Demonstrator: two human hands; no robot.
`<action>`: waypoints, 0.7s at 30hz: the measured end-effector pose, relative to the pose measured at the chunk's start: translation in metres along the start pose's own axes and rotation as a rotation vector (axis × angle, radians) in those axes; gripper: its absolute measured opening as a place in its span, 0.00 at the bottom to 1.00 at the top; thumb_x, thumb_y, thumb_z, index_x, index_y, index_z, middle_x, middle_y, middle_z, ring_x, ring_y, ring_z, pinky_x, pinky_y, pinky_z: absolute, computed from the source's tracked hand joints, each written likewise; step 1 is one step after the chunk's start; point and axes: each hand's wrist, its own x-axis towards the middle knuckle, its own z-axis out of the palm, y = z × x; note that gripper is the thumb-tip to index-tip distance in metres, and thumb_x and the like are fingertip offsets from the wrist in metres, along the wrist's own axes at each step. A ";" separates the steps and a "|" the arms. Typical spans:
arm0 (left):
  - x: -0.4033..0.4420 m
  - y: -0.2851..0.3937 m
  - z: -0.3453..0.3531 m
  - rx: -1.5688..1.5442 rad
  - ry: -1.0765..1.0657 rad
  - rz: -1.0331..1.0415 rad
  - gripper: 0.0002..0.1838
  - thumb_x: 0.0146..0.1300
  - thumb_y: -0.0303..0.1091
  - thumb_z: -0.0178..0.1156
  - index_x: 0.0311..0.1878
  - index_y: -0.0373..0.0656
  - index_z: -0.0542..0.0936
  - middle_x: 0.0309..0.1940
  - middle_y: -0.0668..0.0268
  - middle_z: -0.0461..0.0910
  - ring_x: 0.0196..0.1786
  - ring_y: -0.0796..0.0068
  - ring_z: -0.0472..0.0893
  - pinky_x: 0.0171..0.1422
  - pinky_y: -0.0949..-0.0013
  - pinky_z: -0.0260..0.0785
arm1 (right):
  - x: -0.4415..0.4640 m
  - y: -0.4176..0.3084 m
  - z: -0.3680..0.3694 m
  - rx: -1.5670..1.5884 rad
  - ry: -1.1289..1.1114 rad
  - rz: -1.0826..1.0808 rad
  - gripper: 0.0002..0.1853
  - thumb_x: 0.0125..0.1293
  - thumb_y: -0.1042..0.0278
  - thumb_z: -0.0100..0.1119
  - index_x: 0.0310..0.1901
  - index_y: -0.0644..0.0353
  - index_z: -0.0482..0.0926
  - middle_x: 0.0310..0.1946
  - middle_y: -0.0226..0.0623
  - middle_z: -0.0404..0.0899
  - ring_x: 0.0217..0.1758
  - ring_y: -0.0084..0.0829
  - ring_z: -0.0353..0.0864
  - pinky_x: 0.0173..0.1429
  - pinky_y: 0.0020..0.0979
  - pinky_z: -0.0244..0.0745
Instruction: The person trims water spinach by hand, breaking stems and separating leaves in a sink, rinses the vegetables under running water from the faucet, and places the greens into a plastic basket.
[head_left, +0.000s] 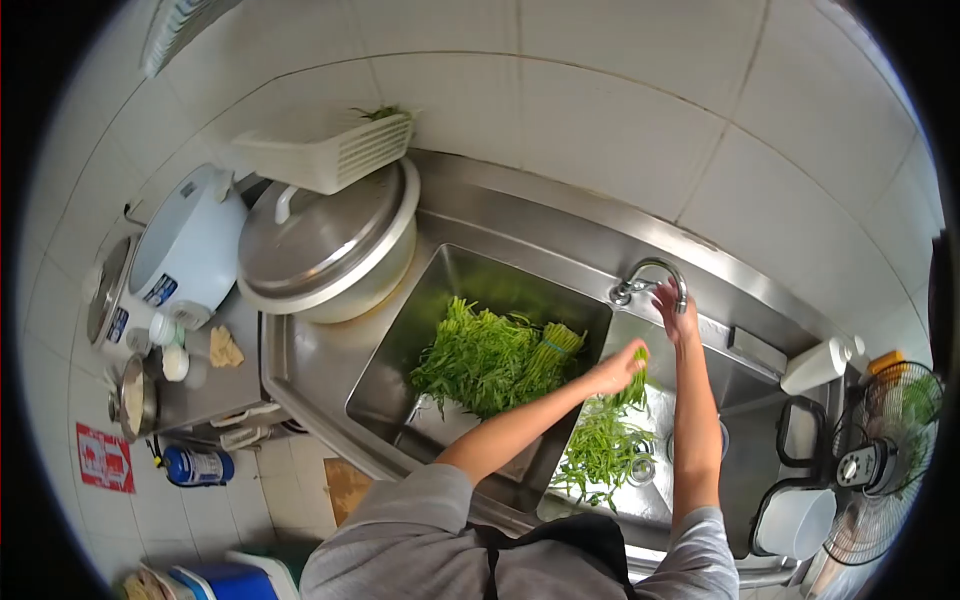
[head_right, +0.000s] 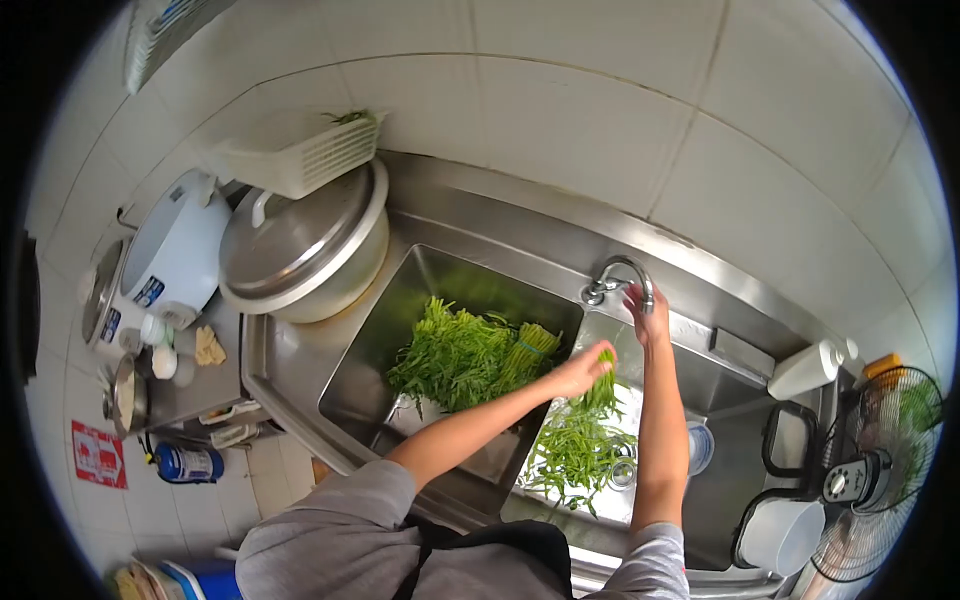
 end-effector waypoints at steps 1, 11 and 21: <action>-0.002 -0.002 -0.015 -0.139 0.145 0.047 0.09 0.64 0.30 0.46 0.46 0.42 0.62 0.37 0.56 0.72 0.43 0.68 0.72 0.52 0.66 0.62 | -0.025 -0.002 0.012 -0.157 0.086 -0.054 0.22 0.63 0.61 0.50 0.55 0.66 0.66 0.42 0.44 0.76 0.47 0.32 0.76 0.46 0.32 0.73; -0.038 0.017 -0.186 -1.200 0.641 -0.114 0.14 0.64 0.41 0.49 0.49 0.46 0.65 0.41 0.64 0.73 0.38 0.73 0.74 0.41 0.67 0.67 | -0.092 -0.013 0.207 -0.792 -0.424 -0.510 0.23 0.52 0.73 0.55 0.54 0.59 0.70 0.52 0.43 0.72 0.58 0.36 0.68 0.61 0.32 0.59; -0.154 0.008 -0.292 -0.870 0.300 -0.314 0.30 0.63 0.52 0.47 0.62 0.43 0.57 0.56 0.56 0.67 0.55 0.66 0.70 0.57 0.64 0.62 | -0.022 -0.145 0.505 -0.889 -0.584 -1.043 0.20 0.53 0.73 0.51 0.50 0.53 0.73 0.44 0.40 0.75 0.47 0.36 0.74 0.52 0.30 0.67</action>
